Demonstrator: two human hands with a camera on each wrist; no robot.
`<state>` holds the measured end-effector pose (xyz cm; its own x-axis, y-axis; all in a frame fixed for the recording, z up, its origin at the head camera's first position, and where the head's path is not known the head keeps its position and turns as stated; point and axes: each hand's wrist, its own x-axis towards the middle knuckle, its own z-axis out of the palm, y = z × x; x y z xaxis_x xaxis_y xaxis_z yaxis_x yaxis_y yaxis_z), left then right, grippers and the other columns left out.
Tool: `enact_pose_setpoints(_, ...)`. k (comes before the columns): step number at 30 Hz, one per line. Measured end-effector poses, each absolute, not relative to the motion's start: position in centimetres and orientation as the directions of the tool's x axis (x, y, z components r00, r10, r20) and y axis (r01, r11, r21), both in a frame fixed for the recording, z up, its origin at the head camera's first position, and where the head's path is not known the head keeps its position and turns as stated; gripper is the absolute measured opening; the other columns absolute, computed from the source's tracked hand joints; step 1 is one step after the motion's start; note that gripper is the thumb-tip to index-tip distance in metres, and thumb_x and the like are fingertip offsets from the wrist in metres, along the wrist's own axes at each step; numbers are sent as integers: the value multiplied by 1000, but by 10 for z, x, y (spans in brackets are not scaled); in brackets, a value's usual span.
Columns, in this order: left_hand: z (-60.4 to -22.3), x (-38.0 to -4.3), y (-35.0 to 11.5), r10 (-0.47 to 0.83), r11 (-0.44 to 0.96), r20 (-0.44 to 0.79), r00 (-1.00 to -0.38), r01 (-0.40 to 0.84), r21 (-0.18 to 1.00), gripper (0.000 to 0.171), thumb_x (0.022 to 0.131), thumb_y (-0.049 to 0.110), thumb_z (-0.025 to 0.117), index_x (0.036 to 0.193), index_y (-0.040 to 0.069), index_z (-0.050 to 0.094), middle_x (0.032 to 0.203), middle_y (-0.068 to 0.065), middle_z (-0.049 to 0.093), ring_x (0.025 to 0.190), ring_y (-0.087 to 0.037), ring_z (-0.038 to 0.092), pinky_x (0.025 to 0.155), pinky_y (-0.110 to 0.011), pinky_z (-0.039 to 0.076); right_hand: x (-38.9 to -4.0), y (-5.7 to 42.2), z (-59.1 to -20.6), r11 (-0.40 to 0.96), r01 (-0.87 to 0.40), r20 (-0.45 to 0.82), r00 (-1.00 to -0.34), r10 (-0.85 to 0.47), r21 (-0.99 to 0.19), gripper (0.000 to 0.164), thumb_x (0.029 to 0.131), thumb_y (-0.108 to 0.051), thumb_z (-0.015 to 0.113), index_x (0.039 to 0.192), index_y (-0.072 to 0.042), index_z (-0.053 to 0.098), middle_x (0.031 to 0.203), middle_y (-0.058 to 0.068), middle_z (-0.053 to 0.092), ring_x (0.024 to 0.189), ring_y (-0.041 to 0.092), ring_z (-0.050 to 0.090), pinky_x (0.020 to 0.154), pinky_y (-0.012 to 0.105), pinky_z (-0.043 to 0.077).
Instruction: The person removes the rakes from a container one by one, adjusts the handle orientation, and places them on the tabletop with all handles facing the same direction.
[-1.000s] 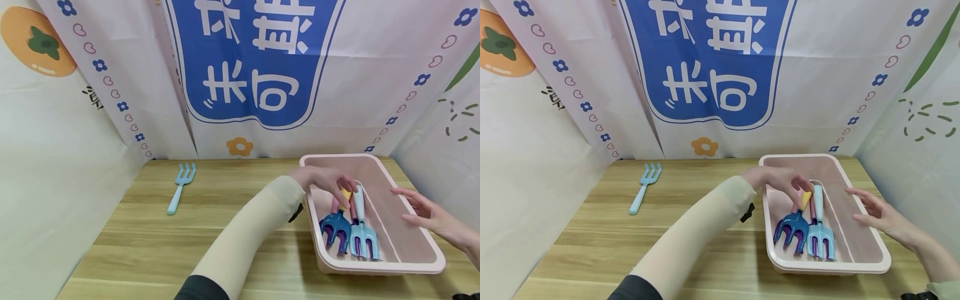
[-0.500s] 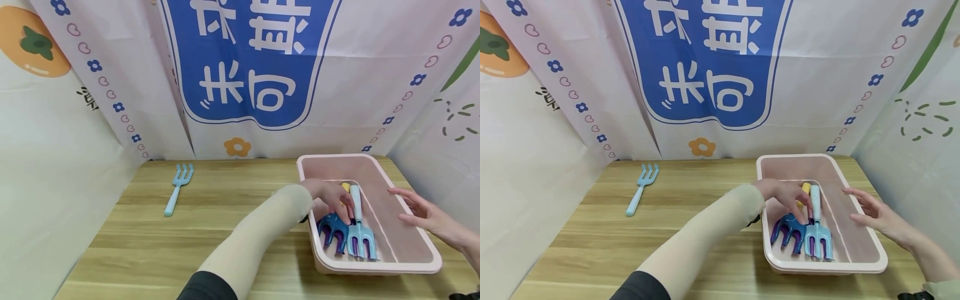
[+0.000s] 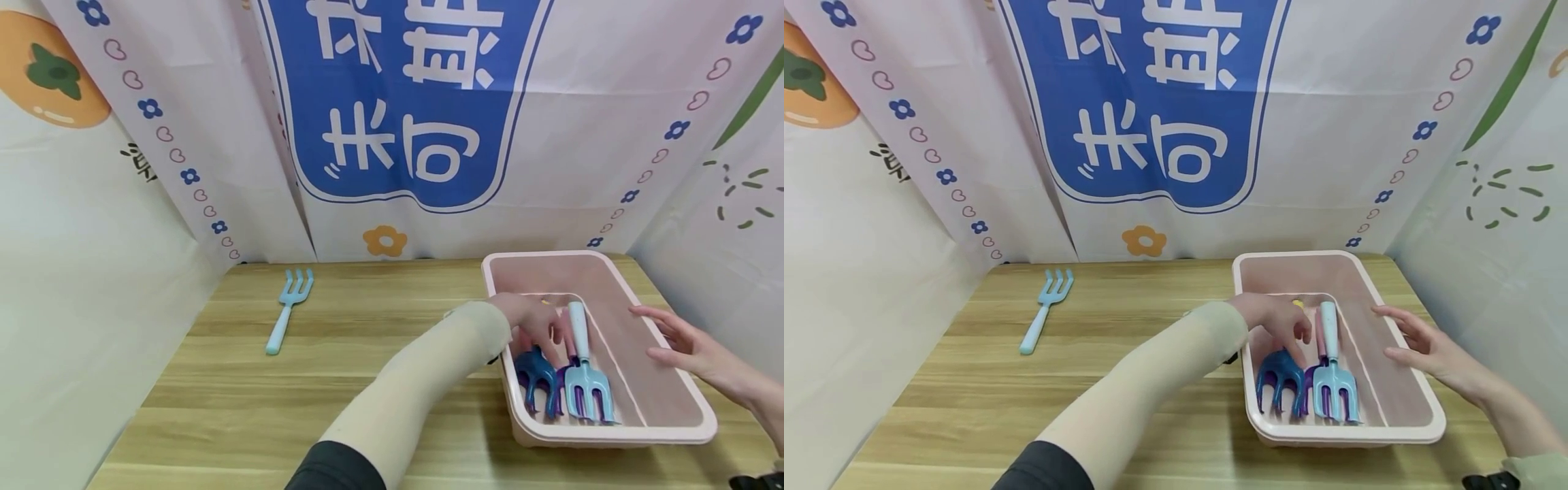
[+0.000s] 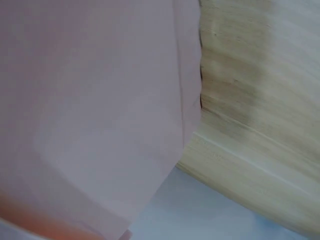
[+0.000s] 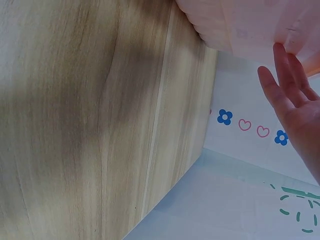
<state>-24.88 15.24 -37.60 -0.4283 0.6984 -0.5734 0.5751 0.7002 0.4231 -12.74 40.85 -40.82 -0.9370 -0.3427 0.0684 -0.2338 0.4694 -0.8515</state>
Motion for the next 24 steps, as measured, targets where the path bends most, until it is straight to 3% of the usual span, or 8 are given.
enact_pose_setpoints(5,-378,-248,153,633,734,-607,-480,620,275,40,79,51,76,107,24,66,98,10,57,92,-4,51,78,-16,44,-127,408,-407,461,-235,71,-936,-345,-856,62,98,4,48,153,-16,26,128,-27,47,104,-2,55,73,25,52)
enact_pose_setpoints(9,-377,-247,152,560,799,-659,-502,536,271,44,78,54,75,109,25,66,100,10,59,94,-5,55,79,-18,46,-126,407,-407,474,-221,60,-942,-331,-852,61,99,2,49,152,-17,27,127,-29,46,104,-3,54,72,25,51)
enact_pose_setpoints(16,-370,-243,153,442,882,-701,-559,415,226,43,73,54,79,102,26,66,103,7,62,90,-9,58,68,-22,50,-126,408,-406,465,-229,69,-940,-335,-855,61,99,3,48,152,-17,27,128,-30,44,105,-4,54,73,25,52)
enact_pose_setpoints(20,-366,-242,152,415,888,-698,-584,428,170,45,71,56,79,102,26,66,105,7,61,87,-9,57,65,-22,51,-126,409,-407,461,-226,70,-941,-331,-858,61,99,4,48,152,-18,27,128,-30,45,105,-4,54,73,24,51)
enact_pose_setpoints(24,-363,-243,151,430,846,-694,-578,526,86,55,71,64,75,112,28,64,106,9,58,91,-8,53,69,-21,47,-127,409,-409,462,-216,62,-944,-325,-861,62,98,4,48,152,-20,28,129,-31,43,106,-6,52,73,23,51)
